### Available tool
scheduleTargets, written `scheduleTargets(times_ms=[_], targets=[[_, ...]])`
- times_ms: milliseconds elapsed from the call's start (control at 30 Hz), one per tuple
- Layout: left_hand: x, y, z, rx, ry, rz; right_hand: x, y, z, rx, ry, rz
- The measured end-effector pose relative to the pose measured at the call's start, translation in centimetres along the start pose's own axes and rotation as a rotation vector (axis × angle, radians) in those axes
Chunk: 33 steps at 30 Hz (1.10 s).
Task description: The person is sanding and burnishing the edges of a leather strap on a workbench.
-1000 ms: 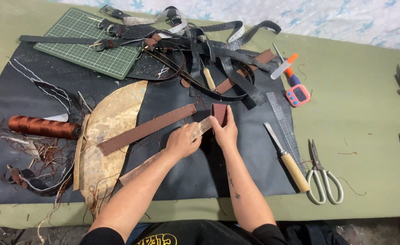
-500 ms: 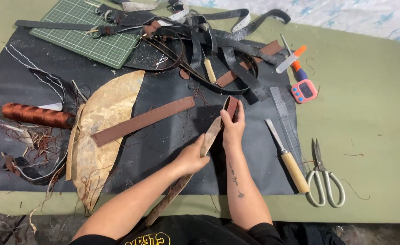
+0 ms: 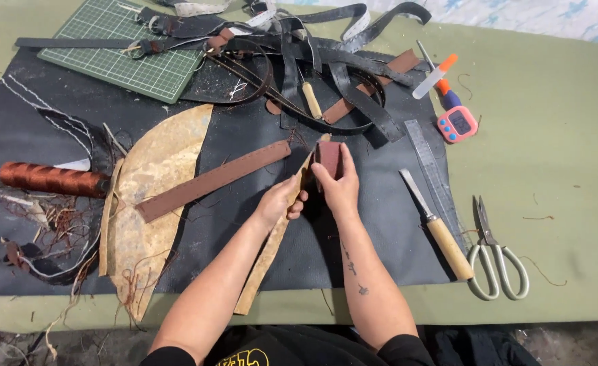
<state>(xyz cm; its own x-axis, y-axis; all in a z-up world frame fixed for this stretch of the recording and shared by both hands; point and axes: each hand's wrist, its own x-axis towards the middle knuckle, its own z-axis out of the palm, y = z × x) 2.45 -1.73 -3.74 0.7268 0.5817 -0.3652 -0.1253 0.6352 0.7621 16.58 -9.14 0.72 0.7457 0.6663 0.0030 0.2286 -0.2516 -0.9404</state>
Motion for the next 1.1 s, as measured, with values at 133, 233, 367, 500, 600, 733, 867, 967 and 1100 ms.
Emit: scheduleTargets(times_ms=[133,233,367,500,600,733,867,967,1100], targets=[[2.7,-0.7,-2.0,-0.085,-0.115,-0.047,-1.0,-1.8,0.5,-0.101,-0.053,-0.081],[1.8,0.2,-2.5,0.011,-0.130,-0.036,-1.1,-1.2,0.5,-0.241,-0.046,-0.250],[0.5,1.4,-1.7,0.048,-0.138,-0.085,0.3,0.0,-0.5,-0.234,0.066,-0.192],[1.0,1.0,-2.3,0.039,-0.147,-0.052,-0.5,-0.4,0.1,-0.259,0.011,-0.241],[0.8,0.9,-2.0,0.070,-0.155,-0.046,-0.4,-0.6,0.0,-0.267,-0.001,-0.228],[0.2,1.2,-1.3,0.140,-0.167,-0.041,0.4,0.6,-0.7,-0.255,0.082,-0.166],[3.0,-1.5,-3.8,0.106,-0.172,-0.012,-0.6,-0.3,0.6,-0.216,-0.030,-0.301],[2.3,-0.8,-3.5,0.120,-0.149,0.012,-0.6,-0.6,0.7,-0.220,-0.149,-0.228],[1.4,-0.6,-2.6,0.205,-0.165,0.001,0.9,-0.2,-0.4,-0.099,-0.064,-0.076]])
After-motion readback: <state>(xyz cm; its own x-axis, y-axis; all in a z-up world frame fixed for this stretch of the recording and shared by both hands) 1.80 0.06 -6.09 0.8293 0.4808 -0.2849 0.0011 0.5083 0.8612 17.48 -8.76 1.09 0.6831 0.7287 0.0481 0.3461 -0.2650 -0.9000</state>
